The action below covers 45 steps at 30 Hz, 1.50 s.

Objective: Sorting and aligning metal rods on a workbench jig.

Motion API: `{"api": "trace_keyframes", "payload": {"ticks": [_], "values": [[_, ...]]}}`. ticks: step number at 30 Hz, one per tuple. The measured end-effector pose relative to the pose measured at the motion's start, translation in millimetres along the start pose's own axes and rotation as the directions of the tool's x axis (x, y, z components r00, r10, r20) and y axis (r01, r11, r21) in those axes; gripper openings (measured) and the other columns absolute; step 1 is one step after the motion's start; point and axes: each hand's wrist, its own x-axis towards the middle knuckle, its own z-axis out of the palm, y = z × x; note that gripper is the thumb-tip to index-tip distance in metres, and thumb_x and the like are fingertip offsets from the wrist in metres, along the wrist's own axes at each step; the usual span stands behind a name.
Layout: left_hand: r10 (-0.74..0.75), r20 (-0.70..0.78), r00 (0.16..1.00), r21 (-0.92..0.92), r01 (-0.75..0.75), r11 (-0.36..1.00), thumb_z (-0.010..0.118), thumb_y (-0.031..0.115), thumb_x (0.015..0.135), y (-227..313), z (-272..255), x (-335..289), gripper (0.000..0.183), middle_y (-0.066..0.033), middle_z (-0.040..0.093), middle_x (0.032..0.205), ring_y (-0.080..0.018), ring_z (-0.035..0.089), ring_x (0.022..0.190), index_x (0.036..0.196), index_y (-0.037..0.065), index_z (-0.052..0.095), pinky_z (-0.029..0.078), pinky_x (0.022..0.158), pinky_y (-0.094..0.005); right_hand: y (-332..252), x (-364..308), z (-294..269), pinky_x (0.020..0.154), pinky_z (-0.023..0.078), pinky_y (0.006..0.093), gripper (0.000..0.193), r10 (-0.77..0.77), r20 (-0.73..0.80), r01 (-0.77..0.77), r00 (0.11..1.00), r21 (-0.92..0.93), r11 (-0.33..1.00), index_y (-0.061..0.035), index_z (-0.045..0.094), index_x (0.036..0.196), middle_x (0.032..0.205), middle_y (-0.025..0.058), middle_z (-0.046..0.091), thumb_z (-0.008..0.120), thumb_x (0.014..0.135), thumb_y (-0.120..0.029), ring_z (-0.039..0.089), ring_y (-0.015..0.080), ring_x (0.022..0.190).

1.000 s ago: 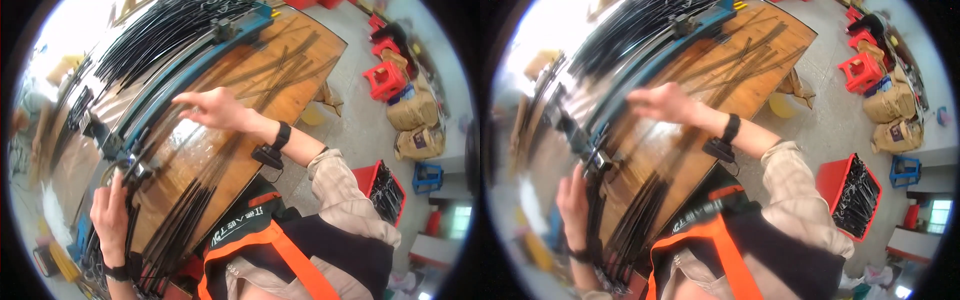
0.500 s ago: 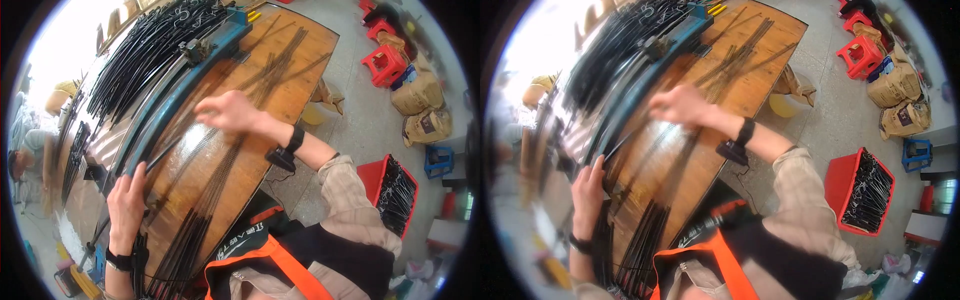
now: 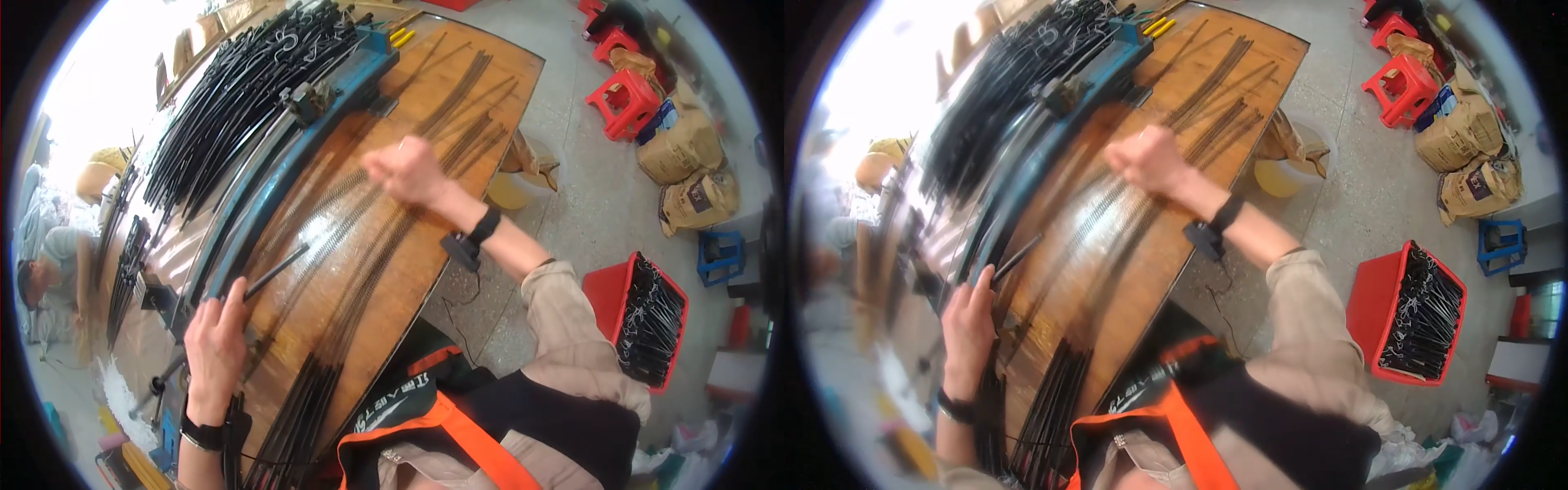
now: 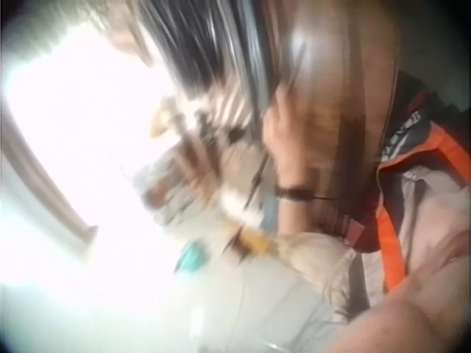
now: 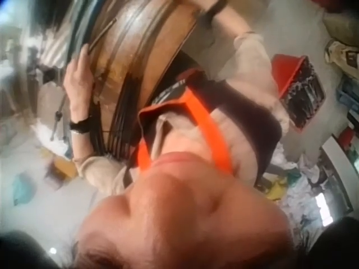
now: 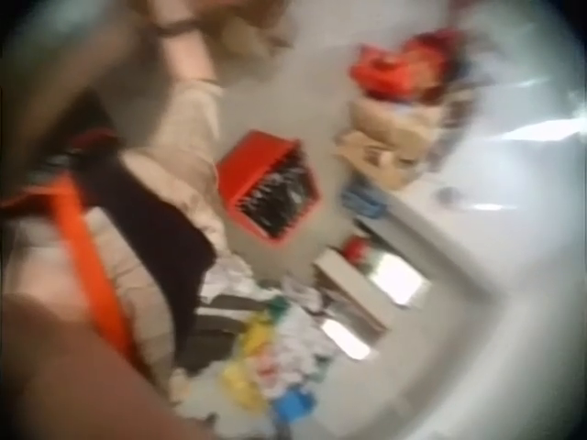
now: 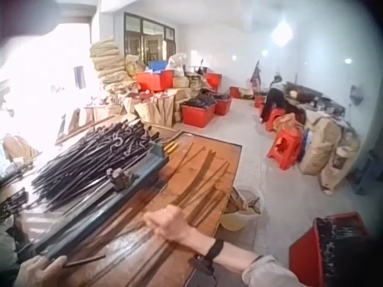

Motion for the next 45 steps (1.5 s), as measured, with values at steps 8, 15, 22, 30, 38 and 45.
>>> {"api": "trace_keyframes", "payload": {"ticks": [8,15,22,30,38,45], "values": [[-0.2,-0.044,0.979,-0.11,0.194,0.975,0.065,0.002,0.085,-18,-9,-19,0.046,-0.0116,0.048,0.074,-0.0284,0.055,0.069,0.129,0.013,0.061,0.046,0.061,-0.0409,-57,22,14,0.07,0.048,0.032,0.035,0.243,0.361,-0.419,0.901,0.868,0.267,-0.0087,0.072,0.108,0.079,0.0059,0.066,0.073,0.086,-0.036,0.064,0.0172,0.075],[-0.22,0.044,0.975,0.041,0.218,0.975,0.065,0.002,0.085,-19,-38,-53,0.046,-0.0113,0.047,0.073,-0.0278,0.054,0.067,0.129,0.015,0.062,0.045,0.059,-0.0409,-83,37,35,0.069,0.047,0.0306,0.031,0.182,0.167,-0.247,0.969,0.604,0.758,-0.0066,0.071,0.107,0.078,0.002,0.064,0.07,0.09,-0.033,0.06,0.0169,0.074],[-0.276,-0.028,0.961,0.064,0.277,0.959,0.064,0.001,0.085,-15,-49,-85,0.047,-0.0103,0.049,0.073,-0.0278,0.055,0.07,0.13,0.015,0.062,0.047,0.063,-0.0395,-146,60,68,0.062,0.046,0.0302,0.032,0.035,-0.083,0.027,0.996,0.646,0.763,-0.0094,0.072,0.105,0.073,0.0017,0.062,0.067,0.091,-0.038,0.054,0.0152,0.065],[-0.297,-0.063,0.953,0.054,0.3,0.952,0.063,0.003,0.088,-36,-54,-131,0.035,-0.0129,0.056,0.079,-0.029,0.057,0.074,0.122,0.009,0.061,0.048,0.067,-0.0394,-194,73,103,0.063,0.047,0.0334,0.027,-0.286,-0.097,0.301,0.953,0.368,0.88,-0.0134,0.07,0.111,0.074,0.0049,0.058,0.063,0.094,-0.034,0.056,0.018,0.068],[-0.571,-0.379,0.728,0.081,0.641,0.764,0.06,0.007,0.096,-102,-109,-236,0.022,-0.0179,0.062,0.091,-0.032,0.06,0.075,0.117,0.001,0.059,0.049,0.068,-0.0366,-166,86,140,0.065,0.051,0.0295,0.015,0.042,0.373,-0.24,0.927,0.504,0.83,-0.0049,0.067,0.108,0.08,0.0046,0.065,0.058,0.095,-0.006,0.062,0.0138,0.071],[-0.582,-0.452,0.676,-0.004,0.651,0.759,0.06,0.006,0.096,-95,-109,-269,0.022,-0.0164,0.06,0.084,-0.0257,0.055,0.068,0.117,0.0,0.061,0.046,0.064,-0.0328,-272,169,210,0.069,0.053,0.0244,0.013,-0.205,0.453,-0.289,0.868,0.795,0.534,-0.0018,0.069,0.099,0.084,0.0038,0.071,0.067,0.093,-0.013,0.066,0.0088,0.078]]}}
